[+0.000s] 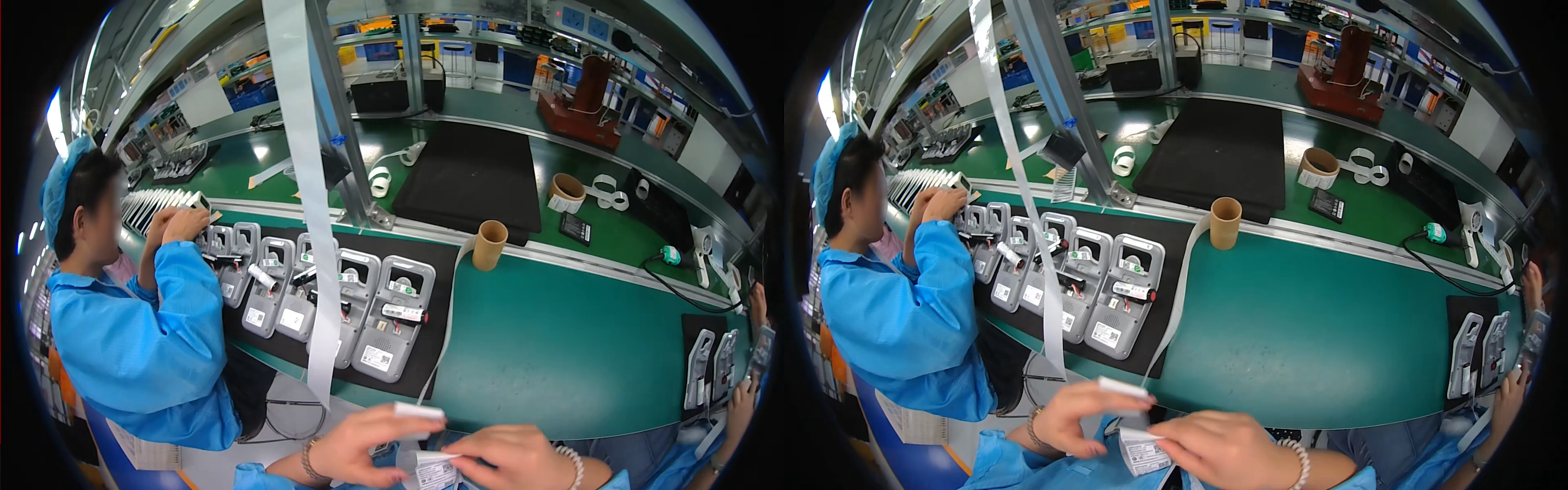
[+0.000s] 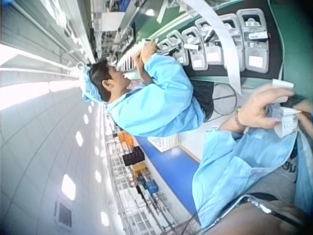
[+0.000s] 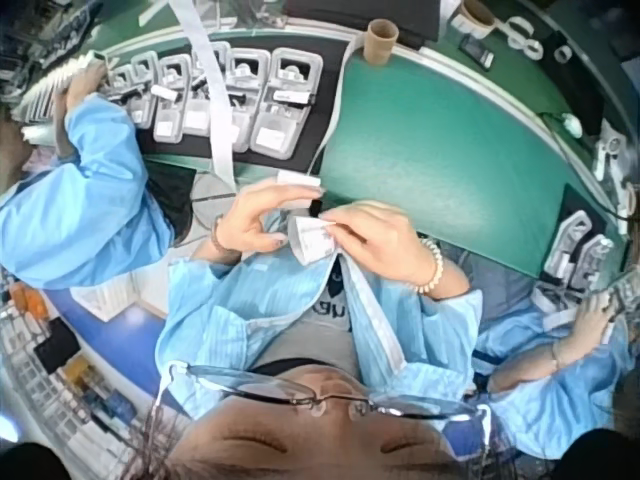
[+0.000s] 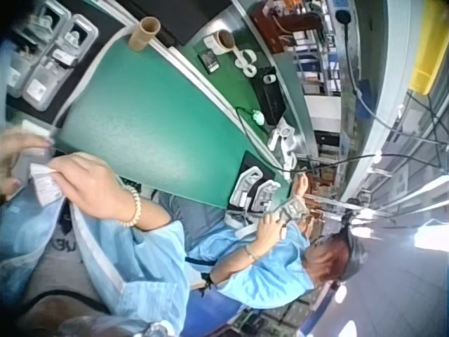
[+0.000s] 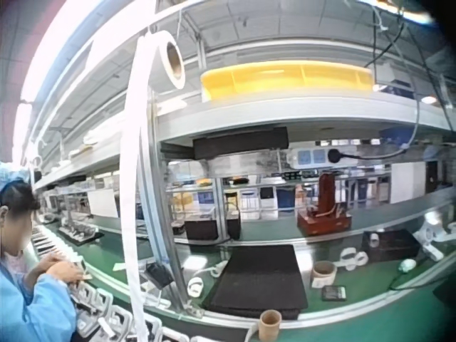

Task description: The person applies labels from a sticker roll onto electronics modules by hand.

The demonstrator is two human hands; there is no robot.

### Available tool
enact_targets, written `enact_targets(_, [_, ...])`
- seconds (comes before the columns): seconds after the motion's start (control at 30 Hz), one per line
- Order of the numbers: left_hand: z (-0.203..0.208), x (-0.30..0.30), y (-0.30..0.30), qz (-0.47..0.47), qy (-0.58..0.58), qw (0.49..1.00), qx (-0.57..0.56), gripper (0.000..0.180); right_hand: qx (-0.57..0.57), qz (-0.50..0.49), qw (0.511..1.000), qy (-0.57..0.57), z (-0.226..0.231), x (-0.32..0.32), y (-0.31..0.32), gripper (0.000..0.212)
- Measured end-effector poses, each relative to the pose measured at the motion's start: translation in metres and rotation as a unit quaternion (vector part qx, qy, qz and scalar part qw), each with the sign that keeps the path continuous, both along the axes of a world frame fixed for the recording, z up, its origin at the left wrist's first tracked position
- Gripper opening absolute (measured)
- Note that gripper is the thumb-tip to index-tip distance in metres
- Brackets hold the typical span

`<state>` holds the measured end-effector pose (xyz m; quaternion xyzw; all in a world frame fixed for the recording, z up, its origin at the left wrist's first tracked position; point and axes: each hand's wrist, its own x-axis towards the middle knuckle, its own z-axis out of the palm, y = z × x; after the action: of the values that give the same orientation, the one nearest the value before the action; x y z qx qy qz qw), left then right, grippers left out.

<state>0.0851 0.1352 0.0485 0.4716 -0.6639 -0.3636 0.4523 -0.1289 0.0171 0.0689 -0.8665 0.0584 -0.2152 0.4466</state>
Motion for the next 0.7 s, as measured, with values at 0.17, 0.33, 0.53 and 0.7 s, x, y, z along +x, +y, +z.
enact_targets(0.17, [-0.01,0.0,-0.005,0.019,0.053,0.998,-0.029,0.056,-0.045,-0.066,0.994,-0.078,0.005,-0.023,0.013,0.02])
enact_targets(0.33, [-0.01,0.001,-0.001,0.069,0.107,0.99,-0.055,0.059,-0.066,-0.049,0.991,-0.103,0.01,-0.059,0.006,0.02])
enact_targets(0.53, [-0.008,-0.001,0.004,0.239,0.197,0.947,-0.088,0.061,0.103,-0.571,0.718,-0.384,-0.026,-0.122,-0.032,0.014])
enact_targets(0.7, [-0.011,0.002,0.004,0.294,0.138,0.937,-0.126,0.024,0.08,-0.594,0.73,-0.33,-0.026,-0.114,-0.024,0.013])
